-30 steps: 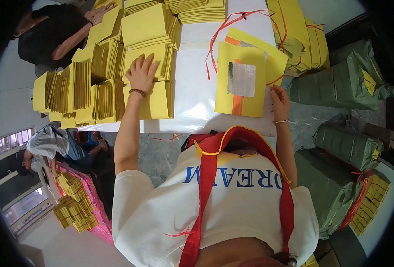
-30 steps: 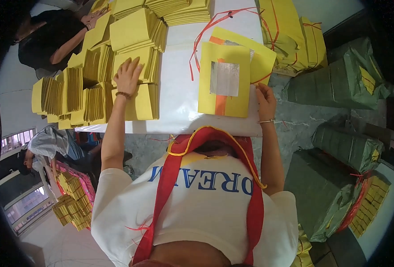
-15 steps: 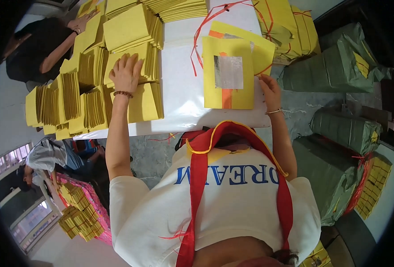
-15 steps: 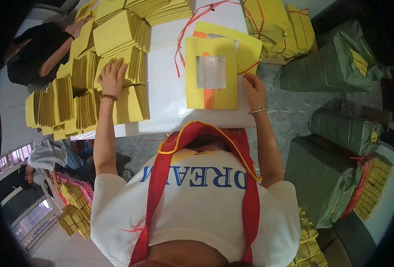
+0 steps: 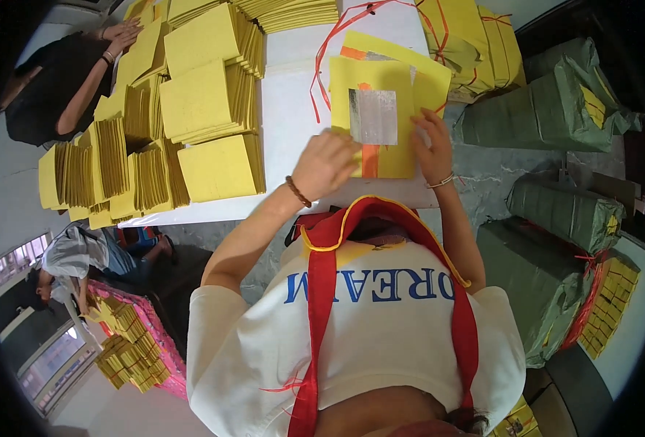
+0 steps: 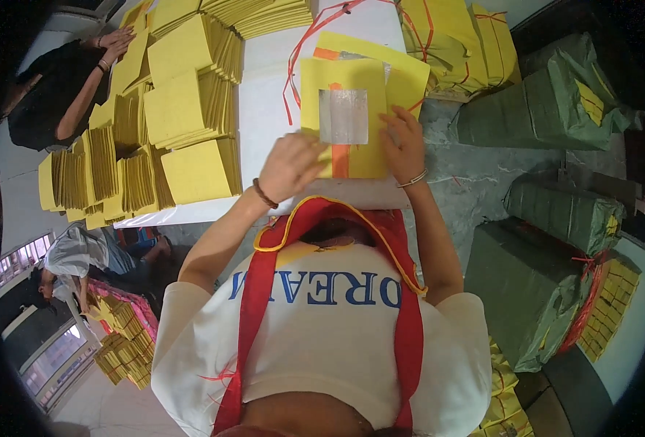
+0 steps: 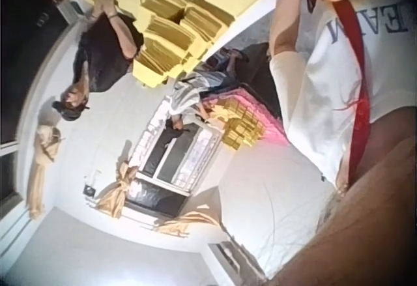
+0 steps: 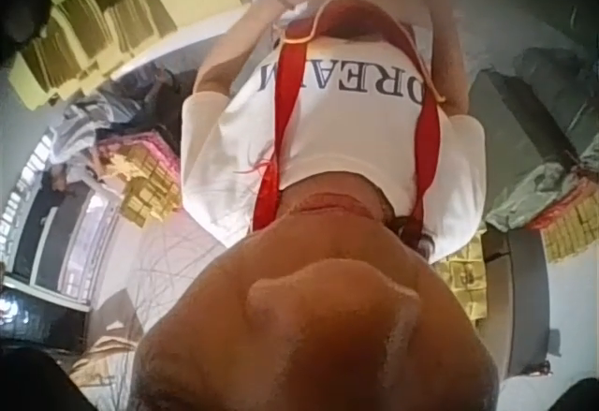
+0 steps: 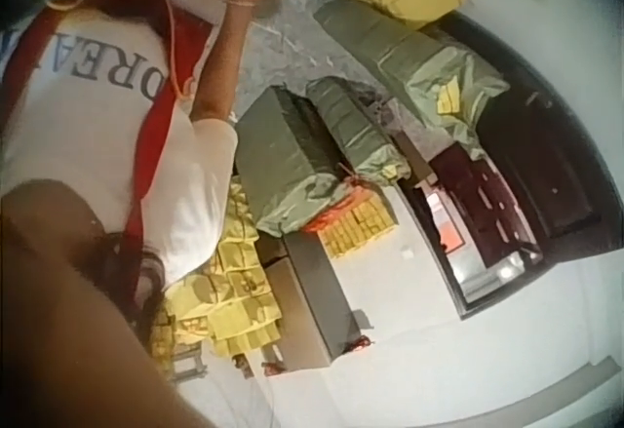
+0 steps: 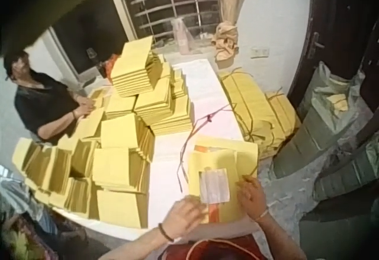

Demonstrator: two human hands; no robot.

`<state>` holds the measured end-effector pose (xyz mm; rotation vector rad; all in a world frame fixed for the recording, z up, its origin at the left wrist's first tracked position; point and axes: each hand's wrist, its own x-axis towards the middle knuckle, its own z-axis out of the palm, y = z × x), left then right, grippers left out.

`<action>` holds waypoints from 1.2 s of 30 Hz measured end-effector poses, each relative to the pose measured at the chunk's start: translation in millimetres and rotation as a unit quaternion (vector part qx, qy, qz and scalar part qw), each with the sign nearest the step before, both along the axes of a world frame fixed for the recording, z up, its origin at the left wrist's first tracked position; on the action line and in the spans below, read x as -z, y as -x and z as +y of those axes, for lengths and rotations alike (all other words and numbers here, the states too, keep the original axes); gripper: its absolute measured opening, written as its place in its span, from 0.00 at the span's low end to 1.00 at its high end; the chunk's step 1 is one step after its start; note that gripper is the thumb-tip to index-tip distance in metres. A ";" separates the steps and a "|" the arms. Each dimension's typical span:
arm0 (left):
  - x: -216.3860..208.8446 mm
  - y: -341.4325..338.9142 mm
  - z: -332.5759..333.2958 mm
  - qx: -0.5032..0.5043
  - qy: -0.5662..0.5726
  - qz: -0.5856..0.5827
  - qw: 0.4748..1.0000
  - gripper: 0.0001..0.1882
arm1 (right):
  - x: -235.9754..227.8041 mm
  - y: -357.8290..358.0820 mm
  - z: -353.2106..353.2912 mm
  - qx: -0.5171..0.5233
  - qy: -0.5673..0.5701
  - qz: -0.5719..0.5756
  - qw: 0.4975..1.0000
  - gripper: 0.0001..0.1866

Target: Sorting and stacking yellow paper sheets into organized piles.

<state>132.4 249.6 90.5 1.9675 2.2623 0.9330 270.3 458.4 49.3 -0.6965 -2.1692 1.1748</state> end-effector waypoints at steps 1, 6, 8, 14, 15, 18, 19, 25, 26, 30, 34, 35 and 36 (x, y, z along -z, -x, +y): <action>3.3 -3.1 1.5 0.000 0.002 -0.002 1.000 0.18 | -4.5 0.5 1.9 -0.084 -0.076 -0.007 0.994 0.15; 13.3 -1.8 2.9 0.059 0.102 0.061 0.991 0.24 | 2.2 0.9 -3.0 -0.173 -0.214 -0.069 0.959 0.10; 10.5 1.1 4.6 0.075 0.098 0.050 0.991 0.23 | 10.7 0.4 1.7 -0.180 -0.187 -0.051 0.964 0.09; 14.1 7.4 4.8 0.067 0.059 -0.047 0.995 0.09 | 14.4 1.2 11.9 -0.213 0.010 -0.027 0.977 0.10; 14.5 9.3 4.8 0.055 0.072 -0.098 0.991 0.07 | 15.2 1.6 12.2 -0.212 0.010 -0.028 0.977 0.10; 13.3 15.1 7.2 0.017 0.069 -0.187 0.980 0.09 | 16.8 1.7 11.5 -0.198 0.118 0.038 0.972 0.19; 11.7 16.1 8.0 0.018 0.069 -0.187 0.980 0.09 | 18.0 1.3 10.9 -0.188 0.129 0.037 0.973 0.22; 14.5 21.7 10.4 -0.034 0.150 -0.285 0.946 0.11 | 19.4 2.2 8.5 -0.160 0.139 0.035 0.977 0.25; 15.2 22.3 11.0 -0.045 0.150 -0.310 0.938 0.11 | 19.9 2.2 8.6 -0.160 0.142 0.041 0.976 0.25; 20.2 23.4 11.7 -0.077 0.142 -0.373 0.914 0.11 | 18.8 1.5 8.8 -0.147 0.134 0.022 0.980 0.25; 24.3 24.7 11.8 -0.085 0.141 -0.382 0.909 0.11 | 29.9 0.8 12.1 -0.166 0.153 0.003 0.974 0.27; 24.4 24.3 12.5 -0.089 0.137 -0.385 0.908 0.11 | 30.9 1.4 11.2 -0.150 0.150 0.021 0.977 0.24; 23.5 23.8 13.6 -0.092 0.134 -0.389 0.907 0.11 | 34.9 0.6 11.7 -0.150 0.150 0.021 0.977 0.24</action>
